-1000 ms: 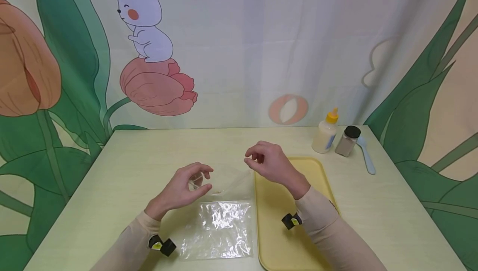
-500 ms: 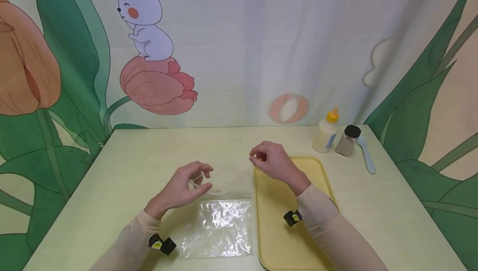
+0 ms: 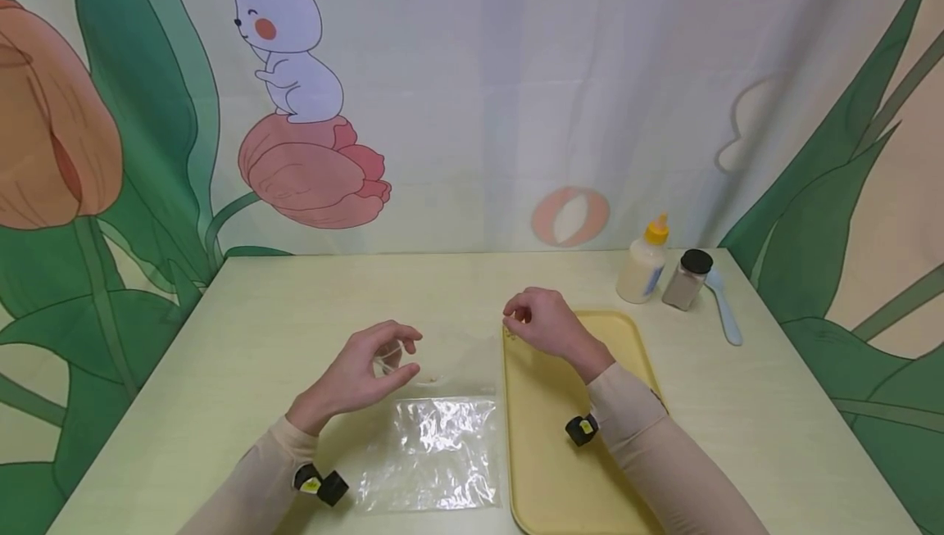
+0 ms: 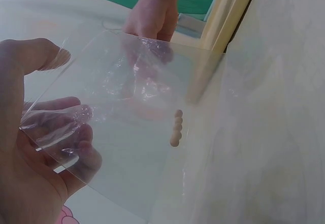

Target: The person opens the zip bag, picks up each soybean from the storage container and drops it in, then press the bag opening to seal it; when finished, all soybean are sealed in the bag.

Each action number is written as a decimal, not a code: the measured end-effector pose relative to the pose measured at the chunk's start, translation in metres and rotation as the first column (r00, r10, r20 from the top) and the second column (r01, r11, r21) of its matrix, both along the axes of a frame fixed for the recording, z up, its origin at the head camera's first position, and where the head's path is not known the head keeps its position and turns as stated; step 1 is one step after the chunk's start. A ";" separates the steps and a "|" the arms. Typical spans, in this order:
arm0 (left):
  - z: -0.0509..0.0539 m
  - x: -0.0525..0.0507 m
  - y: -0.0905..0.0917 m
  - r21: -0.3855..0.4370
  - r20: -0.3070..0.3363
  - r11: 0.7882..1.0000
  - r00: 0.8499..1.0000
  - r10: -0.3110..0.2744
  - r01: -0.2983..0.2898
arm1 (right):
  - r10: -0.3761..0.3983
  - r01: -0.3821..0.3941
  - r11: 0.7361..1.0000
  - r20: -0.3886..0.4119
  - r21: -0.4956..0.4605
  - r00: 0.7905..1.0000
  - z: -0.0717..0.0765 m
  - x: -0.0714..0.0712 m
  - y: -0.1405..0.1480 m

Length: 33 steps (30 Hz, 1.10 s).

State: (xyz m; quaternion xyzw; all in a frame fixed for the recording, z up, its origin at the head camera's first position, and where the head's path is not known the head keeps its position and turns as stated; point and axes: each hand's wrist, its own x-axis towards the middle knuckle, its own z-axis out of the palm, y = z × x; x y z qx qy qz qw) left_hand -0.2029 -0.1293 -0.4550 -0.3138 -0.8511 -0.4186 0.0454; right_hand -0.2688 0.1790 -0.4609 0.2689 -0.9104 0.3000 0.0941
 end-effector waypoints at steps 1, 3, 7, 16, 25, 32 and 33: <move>0.000 0.000 0.000 0.000 -0.001 1.000 1.000 0.000 0.000 | -0.001 0.001 1.000 0.009 0.006 1.000 -0.001 -0.001 0.000; 0.000 0.000 0.000 0.000 -0.003 1.000 1.000 0.000 0.000 | -0.004 0.003 1.000 0.028 0.018 1.000 -0.003 -0.002 0.000; 0.000 0.000 0.000 0.001 -0.001 1.000 1.000 0.002 -0.002 | -0.014 0.010 0.999 0.066 0.053 0.998 -0.006 -0.005 0.000; 0.000 -0.001 -0.001 0.006 0.001 1.000 1.000 0.004 -0.004 | -0.030 0.015 0.991 0.110 0.134 0.994 -0.012 -0.011 0.002; -0.001 -0.001 -0.002 -0.003 0.000 1.000 1.000 0.002 -0.002 | -0.016 -0.001 0.987 0.109 0.161 0.994 -0.021 -0.015 0.003; -0.001 -0.001 -0.002 -0.008 0.005 1.000 1.000 0.005 -0.004 | -0.003 -0.019 0.984 0.123 0.175 0.992 -0.023 -0.016 0.002; -0.001 -0.001 -0.002 -0.009 0.004 1.000 1.000 0.004 -0.004 | -0.001 -0.021 0.982 0.120 0.186 0.993 -0.024 -0.016 0.002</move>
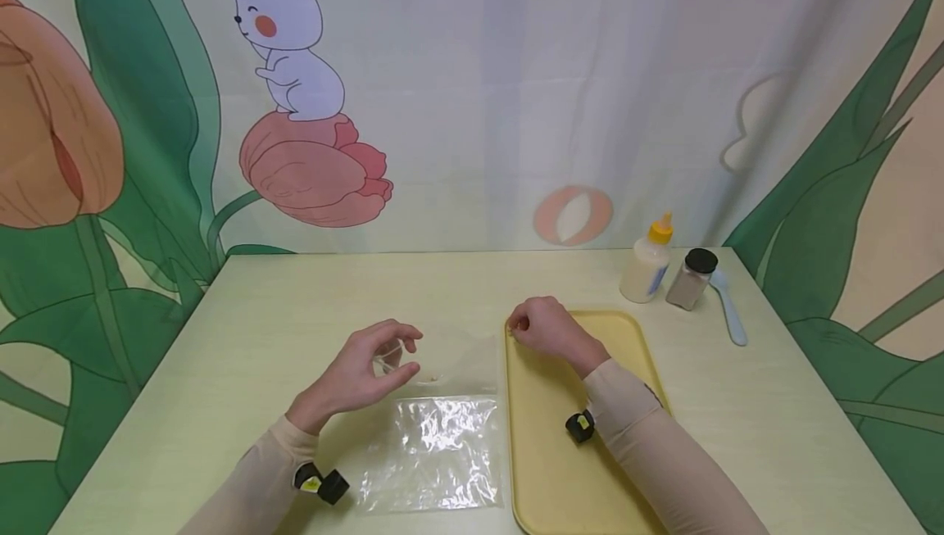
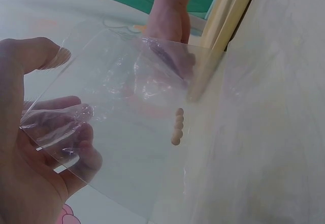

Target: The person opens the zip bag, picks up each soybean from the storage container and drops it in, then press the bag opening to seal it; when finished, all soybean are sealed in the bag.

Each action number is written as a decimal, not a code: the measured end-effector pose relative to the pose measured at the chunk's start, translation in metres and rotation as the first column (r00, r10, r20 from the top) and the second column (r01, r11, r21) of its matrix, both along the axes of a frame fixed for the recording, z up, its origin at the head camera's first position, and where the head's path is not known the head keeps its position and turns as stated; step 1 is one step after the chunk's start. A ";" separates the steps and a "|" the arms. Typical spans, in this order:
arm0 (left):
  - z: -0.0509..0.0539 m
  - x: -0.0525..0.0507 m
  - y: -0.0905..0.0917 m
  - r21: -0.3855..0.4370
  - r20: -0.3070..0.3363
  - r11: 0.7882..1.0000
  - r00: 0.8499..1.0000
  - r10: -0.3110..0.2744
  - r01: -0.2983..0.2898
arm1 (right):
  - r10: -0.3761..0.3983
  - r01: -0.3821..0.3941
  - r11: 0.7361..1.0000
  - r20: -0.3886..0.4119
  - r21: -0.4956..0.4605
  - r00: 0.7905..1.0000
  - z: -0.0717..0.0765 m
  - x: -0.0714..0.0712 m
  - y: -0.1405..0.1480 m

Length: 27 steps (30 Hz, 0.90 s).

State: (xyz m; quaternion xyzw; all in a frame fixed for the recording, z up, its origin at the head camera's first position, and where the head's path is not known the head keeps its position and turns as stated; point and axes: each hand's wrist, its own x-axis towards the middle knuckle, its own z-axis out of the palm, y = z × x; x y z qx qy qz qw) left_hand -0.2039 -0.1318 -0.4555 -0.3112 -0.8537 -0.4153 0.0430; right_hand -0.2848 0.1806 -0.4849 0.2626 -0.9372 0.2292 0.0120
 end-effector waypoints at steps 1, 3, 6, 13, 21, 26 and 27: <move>0.000 0.000 0.000 0.000 -0.002 1.000 1.000 -0.001 0.001 | 0.000 0.000 1.000 0.001 0.009 1.000 0.000 0.000 0.000; 0.000 0.000 0.000 0.000 -0.004 1.000 1.000 -0.002 0.002 | 0.006 -0.006 0.999 -0.001 0.032 1.000 0.000 0.000 -0.001; 0.000 -0.001 0.000 0.002 -0.006 1.000 1.000 -0.006 0.006 | -0.002 0.002 0.998 0.001 0.067 1.000 -0.001 -0.001 -0.002; -0.001 0.000 0.001 0.002 -0.005 1.000 1.000 -0.005 0.005 | -0.016 0.015 0.997 0.024 0.077 1.000 -0.003 0.000 -0.001; -0.001 0.000 0.000 0.009 -0.007 1.000 1.000 -0.009 0.009 | 0.011 -0.015 0.994 0.035 0.107 0.999 -0.005 -0.003 0.000; -0.001 0.000 0.000 0.011 -0.012 1.000 1.000 -0.008 0.008 | 0.007 -0.012 0.993 0.042 0.116 0.999 -0.005 -0.002 -0.001; -0.001 0.000 0.000 0.012 -0.012 1.000 1.000 -0.007 0.007 | 0.006 -0.011 0.993 0.045 0.118 0.999 -0.005 -0.002 -0.002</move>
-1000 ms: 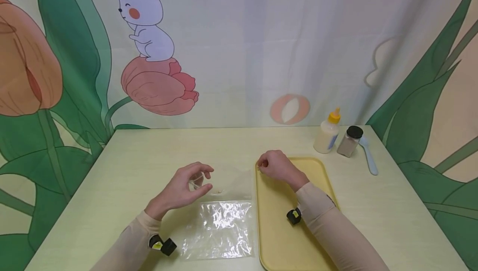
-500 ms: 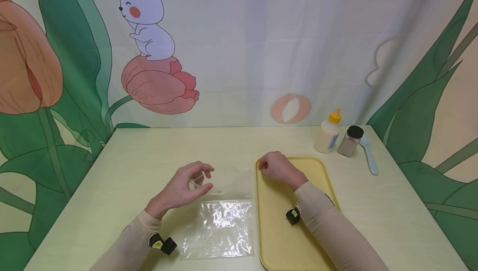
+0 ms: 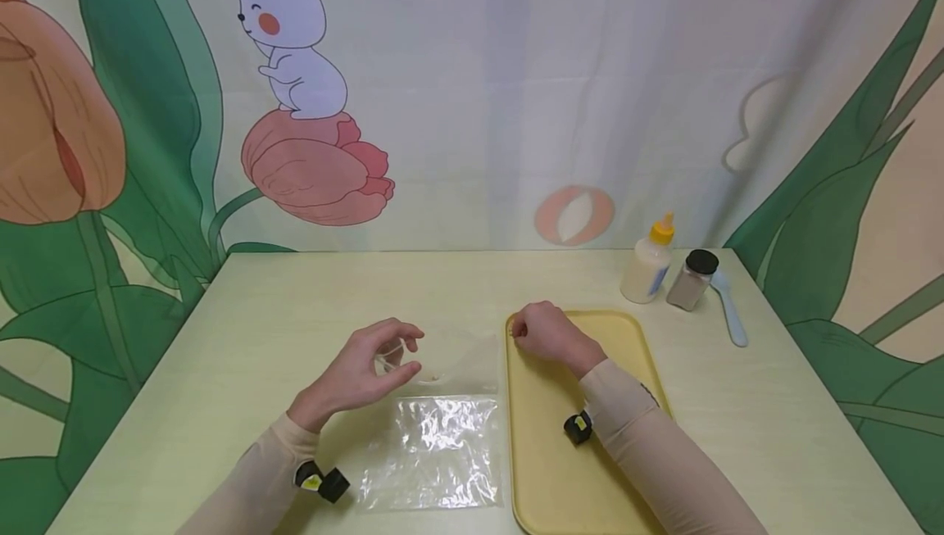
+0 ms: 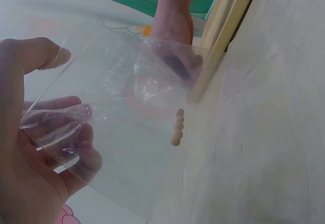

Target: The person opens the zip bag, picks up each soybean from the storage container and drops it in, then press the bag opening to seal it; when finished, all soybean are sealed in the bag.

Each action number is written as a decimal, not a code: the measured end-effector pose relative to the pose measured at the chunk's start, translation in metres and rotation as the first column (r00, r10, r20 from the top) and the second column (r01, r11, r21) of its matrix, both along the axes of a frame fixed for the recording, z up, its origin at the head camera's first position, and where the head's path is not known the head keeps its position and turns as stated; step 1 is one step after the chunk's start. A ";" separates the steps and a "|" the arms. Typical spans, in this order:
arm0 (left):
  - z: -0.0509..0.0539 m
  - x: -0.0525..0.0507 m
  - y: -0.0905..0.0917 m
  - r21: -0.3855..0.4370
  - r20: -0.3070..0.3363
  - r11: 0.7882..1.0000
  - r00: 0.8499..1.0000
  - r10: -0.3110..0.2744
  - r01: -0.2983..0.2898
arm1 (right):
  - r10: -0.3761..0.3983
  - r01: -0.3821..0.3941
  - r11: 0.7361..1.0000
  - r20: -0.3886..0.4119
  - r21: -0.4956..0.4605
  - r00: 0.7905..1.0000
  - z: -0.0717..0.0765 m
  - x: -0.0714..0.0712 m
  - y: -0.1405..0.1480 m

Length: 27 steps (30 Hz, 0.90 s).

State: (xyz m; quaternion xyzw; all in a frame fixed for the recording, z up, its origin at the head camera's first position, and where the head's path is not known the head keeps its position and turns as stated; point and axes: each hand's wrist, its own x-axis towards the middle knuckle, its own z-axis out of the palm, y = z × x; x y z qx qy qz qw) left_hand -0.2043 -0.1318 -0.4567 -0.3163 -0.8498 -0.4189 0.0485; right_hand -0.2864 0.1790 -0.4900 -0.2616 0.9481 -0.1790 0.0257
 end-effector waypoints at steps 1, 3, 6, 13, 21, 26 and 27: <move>0.000 0.000 0.000 -0.001 0.001 1.000 1.000 0.002 -0.002 | -0.001 0.001 1.000 0.004 0.002 1.000 0.000 0.000 0.000; -0.001 0.000 0.000 -0.002 0.003 1.000 1.000 0.003 -0.003 | -0.006 0.006 1.000 0.016 0.000 1.000 0.000 0.001 0.000; 0.000 0.001 0.001 0.000 0.009 1.000 1.000 0.002 -0.002 | -0.019 0.019 1.000 0.026 0.000 0.999 0.000 0.003 0.001; 0.001 0.002 0.002 -0.001 0.007 1.000 1.000 -0.002 0.002 | -0.025 0.025 0.999 0.002 -0.024 1.000 0.001 0.003 0.004; 0.001 0.002 0.001 0.005 0.009 1.000 1.000 -0.002 0.002 | -0.014 0.011 0.999 -0.061 -0.049 0.998 -0.001 0.003 0.005; 0.001 0.001 0.000 0.000 0.009 1.000 1.000 -0.001 0.001 | -0.043 0.038 0.995 -0.053 -0.090 0.998 0.002 0.007 0.004; 0.001 0.001 0.000 -0.001 0.008 1.000 1.000 -0.001 0.001 | -0.051 0.046 0.994 -0.049 -0.099 0.997 0.004 0.008 0.004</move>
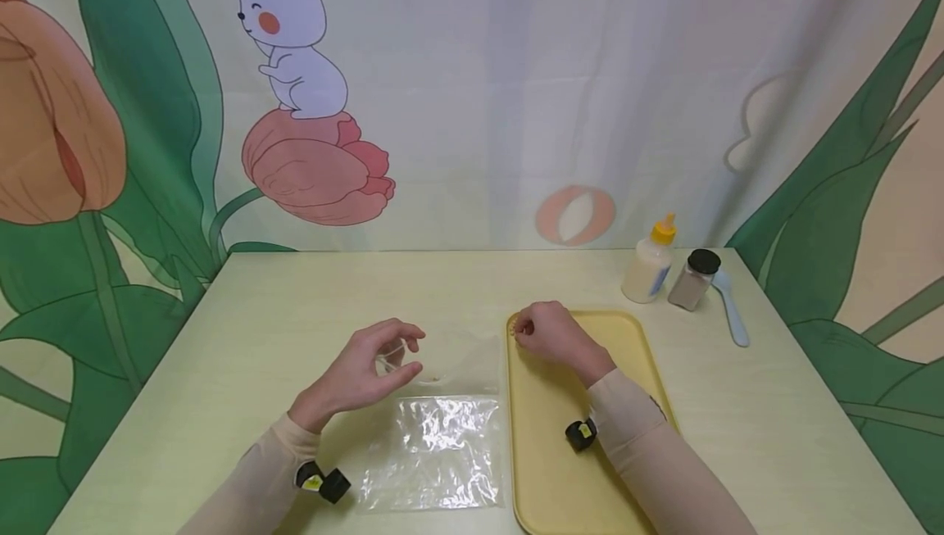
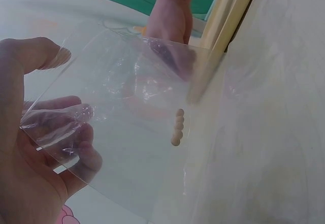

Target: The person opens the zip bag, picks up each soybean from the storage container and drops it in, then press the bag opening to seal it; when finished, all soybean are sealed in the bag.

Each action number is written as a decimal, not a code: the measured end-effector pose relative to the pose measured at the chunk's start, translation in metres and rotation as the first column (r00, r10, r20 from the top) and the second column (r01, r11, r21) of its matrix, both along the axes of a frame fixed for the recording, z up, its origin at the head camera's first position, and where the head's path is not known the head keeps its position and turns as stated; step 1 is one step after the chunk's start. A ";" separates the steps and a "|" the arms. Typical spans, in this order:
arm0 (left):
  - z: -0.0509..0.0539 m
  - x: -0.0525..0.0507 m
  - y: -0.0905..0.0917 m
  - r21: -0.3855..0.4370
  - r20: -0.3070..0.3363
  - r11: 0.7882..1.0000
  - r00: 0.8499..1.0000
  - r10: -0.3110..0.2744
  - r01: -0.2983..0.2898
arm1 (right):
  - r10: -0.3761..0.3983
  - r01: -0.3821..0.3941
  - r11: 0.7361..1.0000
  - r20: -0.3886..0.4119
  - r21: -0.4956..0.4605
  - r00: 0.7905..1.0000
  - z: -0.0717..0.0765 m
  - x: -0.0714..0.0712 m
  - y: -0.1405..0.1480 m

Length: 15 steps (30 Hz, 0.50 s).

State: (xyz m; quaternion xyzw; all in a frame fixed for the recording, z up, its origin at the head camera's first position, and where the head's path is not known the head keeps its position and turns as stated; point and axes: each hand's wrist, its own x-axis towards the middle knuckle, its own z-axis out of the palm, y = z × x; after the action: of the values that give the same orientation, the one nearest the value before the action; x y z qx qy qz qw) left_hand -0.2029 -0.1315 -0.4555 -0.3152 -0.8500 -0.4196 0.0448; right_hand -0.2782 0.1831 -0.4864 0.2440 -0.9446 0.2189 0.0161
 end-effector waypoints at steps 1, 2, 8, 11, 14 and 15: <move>0.000 0.000 0.000 -0.002 0.000 1.000 1.000 0.000 0.000 | -0.004 0.005 1.000 0.001 -0.011 1.000 0.001 0.002 0.000; 0.000 0.000 0.000 -0.003 -0.001 1.000 1.000 0.001 -0.001 | -0.004 0.004 1.000 -0.003 -0.021 1.000 0.003 0.003 -0.001; 0.001 0.000 -0.002 0.003 -0.005 1.000 1.000 0.001 -0.001 | 0.011 -0.013 0.999 -0.042 -0.050 0.999 0.010 0.006 -0.005; 0.000 0.000 -0.002 0.006 -0.004 1.000 1.000 -0.007 0.007 | 0.007 -0.010 0.998 -0.049 -0.067 0.999 0.014 0.009 -0.005; 0.000 -0.001 -0.001 0.006 -0.004 1.000 1.000 -0.014 0.014 | 0.011 -0.017 0.996 -0.068 -0.090 0.998 0.019 0.013 -0.006; 0.000 -0.001 -0.001 0.004 -0.006 1.000 1.000 -0.013 0.013 | 0.012 -0.020 0.995 -0.077 -0.098 0.997 0.021 0.015 -0.006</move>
State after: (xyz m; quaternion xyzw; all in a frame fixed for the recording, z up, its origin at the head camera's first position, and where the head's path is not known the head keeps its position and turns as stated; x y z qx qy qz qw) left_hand -0.2038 -0.1327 -0.4555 -0.3218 -0.8470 -0.4207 0.0451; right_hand -0.2634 0.1769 -0.4653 0.2586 -0.9294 0.2560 0.0625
